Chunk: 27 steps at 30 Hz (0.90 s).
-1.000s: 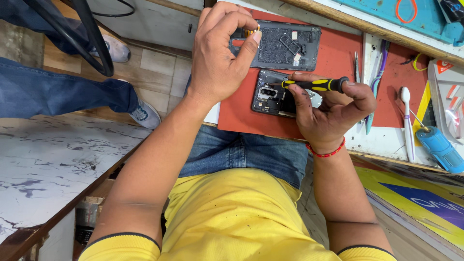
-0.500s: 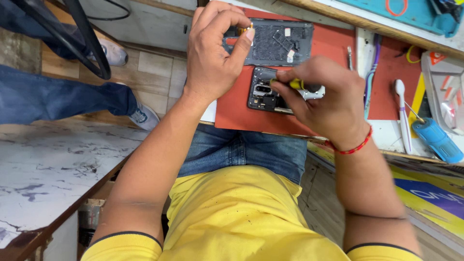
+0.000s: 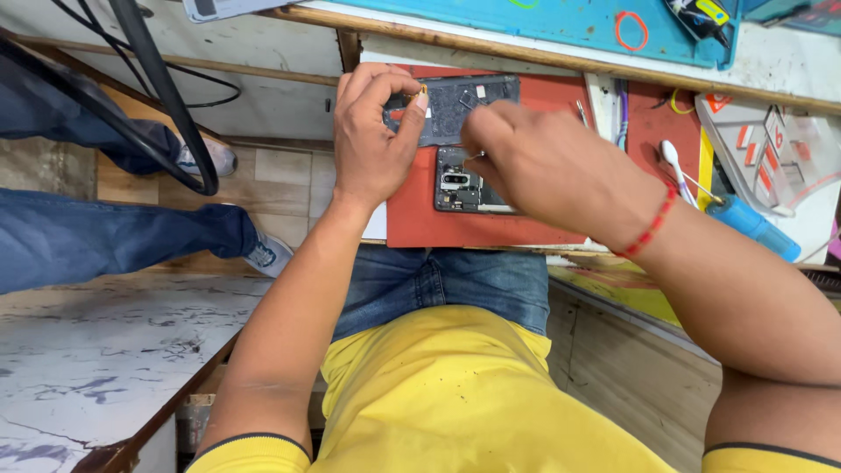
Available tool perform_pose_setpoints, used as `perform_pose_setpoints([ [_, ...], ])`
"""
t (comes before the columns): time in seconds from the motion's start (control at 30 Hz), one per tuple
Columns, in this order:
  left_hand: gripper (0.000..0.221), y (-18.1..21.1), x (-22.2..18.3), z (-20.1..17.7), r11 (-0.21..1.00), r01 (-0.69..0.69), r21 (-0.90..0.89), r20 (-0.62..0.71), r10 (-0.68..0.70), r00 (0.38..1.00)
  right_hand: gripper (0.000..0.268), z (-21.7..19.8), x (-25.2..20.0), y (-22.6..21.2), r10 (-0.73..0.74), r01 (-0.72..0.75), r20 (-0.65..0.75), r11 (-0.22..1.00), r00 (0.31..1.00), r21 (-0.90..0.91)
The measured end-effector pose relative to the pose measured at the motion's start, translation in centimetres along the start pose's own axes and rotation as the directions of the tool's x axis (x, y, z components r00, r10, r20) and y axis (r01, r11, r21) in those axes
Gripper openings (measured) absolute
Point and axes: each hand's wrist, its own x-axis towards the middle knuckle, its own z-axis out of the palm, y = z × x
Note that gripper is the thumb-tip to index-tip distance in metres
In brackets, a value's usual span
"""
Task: The person disassembles a smartphone by removing the back cover and using a screwdriver to unscrew internal components. They then use a hot air gun to heat the back cover and continue removing screws from the phone's frame.
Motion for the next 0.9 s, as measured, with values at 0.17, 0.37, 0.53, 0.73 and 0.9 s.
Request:
perform_pose_setpoints([
  [0.17,0.006,-0.3,0.4,0.0,1.0,0.0,0.018,0.012,-0.001,1.0,0.025,0.6,0.6,0.6,0.066,-0.066,0.027,0.998,0.997,0.003],
  [0.37,0.007,-0.6,0.2,-0.2,1.0,0.007,-0.002,0.006,-0.007,1.0,0.029,0.8,0.9,1.4,0.005,-0.003,-0.028,0.999,1.0,0.051],
  [0.53,0.007,-0.5,0.1,-0.2,1.0,0.005,0.008,0.003,-0.005,1.0,0.03,0.6,0.5,1.3,-0.069,0.069,-0.001,0.994,0.998,0.084],
  [0.73,0.007,-0.4,-0.1,-0.3,1.0,-0.016,0.005,-0.002,0.017,1.0,0.035,-0.1,0.4,0.8,-0.063,0.07,-0.062,0.99,0.996,0.121],
  [0.9,0.007,-0.7,-0.1,-0.1,1.0,-0.027,-0.011,-0.005,0.027,1.0,0.033,0.4,0.6,0.1,0.11,-0.109,-0.026,0.993,0.994,0.043],
])
